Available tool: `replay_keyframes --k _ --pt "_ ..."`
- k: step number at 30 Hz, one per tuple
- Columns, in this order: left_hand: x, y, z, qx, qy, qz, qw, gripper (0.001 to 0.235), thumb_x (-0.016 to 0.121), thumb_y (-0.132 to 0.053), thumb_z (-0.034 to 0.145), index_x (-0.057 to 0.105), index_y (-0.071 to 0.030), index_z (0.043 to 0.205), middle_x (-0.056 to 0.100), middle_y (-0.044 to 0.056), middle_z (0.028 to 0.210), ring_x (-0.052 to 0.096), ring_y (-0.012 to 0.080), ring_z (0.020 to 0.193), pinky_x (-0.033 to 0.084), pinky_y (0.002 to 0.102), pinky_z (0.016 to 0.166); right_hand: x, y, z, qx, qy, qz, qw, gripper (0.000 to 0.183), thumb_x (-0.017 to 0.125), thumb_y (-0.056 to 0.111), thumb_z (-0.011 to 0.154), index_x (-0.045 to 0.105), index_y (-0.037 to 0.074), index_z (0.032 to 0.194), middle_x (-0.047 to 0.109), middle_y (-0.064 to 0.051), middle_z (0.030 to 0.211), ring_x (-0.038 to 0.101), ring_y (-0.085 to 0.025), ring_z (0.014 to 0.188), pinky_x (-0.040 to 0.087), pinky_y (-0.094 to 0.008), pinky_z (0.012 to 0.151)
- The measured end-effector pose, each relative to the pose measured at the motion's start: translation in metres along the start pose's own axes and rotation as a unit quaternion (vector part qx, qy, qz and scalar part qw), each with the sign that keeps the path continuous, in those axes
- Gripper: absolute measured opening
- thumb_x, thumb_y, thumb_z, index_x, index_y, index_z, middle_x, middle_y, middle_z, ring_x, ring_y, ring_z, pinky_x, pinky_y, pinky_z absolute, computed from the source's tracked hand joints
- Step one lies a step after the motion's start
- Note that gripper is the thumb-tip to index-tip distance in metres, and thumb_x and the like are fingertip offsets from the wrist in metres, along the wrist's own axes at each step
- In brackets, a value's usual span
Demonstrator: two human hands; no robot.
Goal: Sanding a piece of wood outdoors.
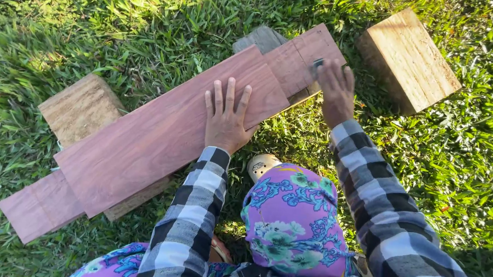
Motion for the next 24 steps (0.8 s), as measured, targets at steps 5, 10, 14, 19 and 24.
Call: replay_keyframes --k 5,10,14,19,24 --pt "0.003 -0.001 0.001 0.002 -0.005 -0.004 1.0 0.104 0.077 -0.063 0.078 0.032 -0.022 0.162 0.019 0.02 0.168 0.012 0.0485 0.154 0.01 0.066 0.124 -0.01 0.042 -0.003 -0.043 0.013 0.093 0.995 0.058 0.048 -0.014 0.094 0.051 -0.003 0.151 0.044 -0.019 0.163 0.034 -0.029 0.157 0.022 -0.046 0.132" --pt "0.004 0.002 0.0 0.003 -0.002 -0.002 1.0 0.103 0.076 -0.064 0.079 0.032 -0.021 0.162 0.019 0.021 0.169 0.012 0.0492 0.155 0.011 0.066 0.125 -0.02 0.076 -0.01 -0.152 0.051 0.095 0.983 0.057 0.054 -0.007 0.092 0.051 -0.008 0.149 0.045 -0.023 0.16 0.034 -0.035 0.154 0.019 -0.052 0.128" --pt "0.005 0.001 0.0 0.002 -0.004 -0.006 1.0 0.103 0.076 -0.064 0.078 0.032 -0.021 0.162 0.019 0.02 0.169 0.012 0.049 0.154 0.011 0.066 0.125 -0.014 0.021 -0.003 -0.079 0.041 -0.002 0.996 0.062 0.051 -0.013 0.089 0.054 -0.001 0.149 0.047 -0.017 0.163 0.036 -0.029 0.156 0.02 -0.05 0.129" --pt "0.005 0.0 0.0 0.0 0.006 -0.013 1.0 0.105 0.076 -0.064 0.077 0.032 -0.021 0.161 0.018 0.021 0.168 0.012 0.0491 0.154 0.011 0.067 0.124 0.002 -0.001 -0.009 0.026 -0.002 -0.034 0.999 0.061 0.05 -0.015 0.093 0.05 -0.002 0.152 0.046 -0.019 0.165 0.034 -0.031 0.159 0.019 -0.05 0.132" --pt "0.006 0.002 0.001 0.001 0.004 -0.006 1.0 0.104 0.076 -0.064 0.078 0.032 -0.021 0.162 0.018 0.02 0.169 0.011 0.0487 0.155 0.01 0.067 0.125 -0.008 0.062 -0.012 -0.128 0.053 0.087 0.986 0.065 0.048 -0.017 0.087 0.048 -0.005 0.151 0.047 -0.023 0.16 0.035 -0.036 0.155 0.02 -0.051 0.128"
Point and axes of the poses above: each hand's wrist, its own z-axis towards the middle knuckle, its own x-axis out of the palm, y = z × x, the point moved 8 cm from there along z, towards the middle knuckle
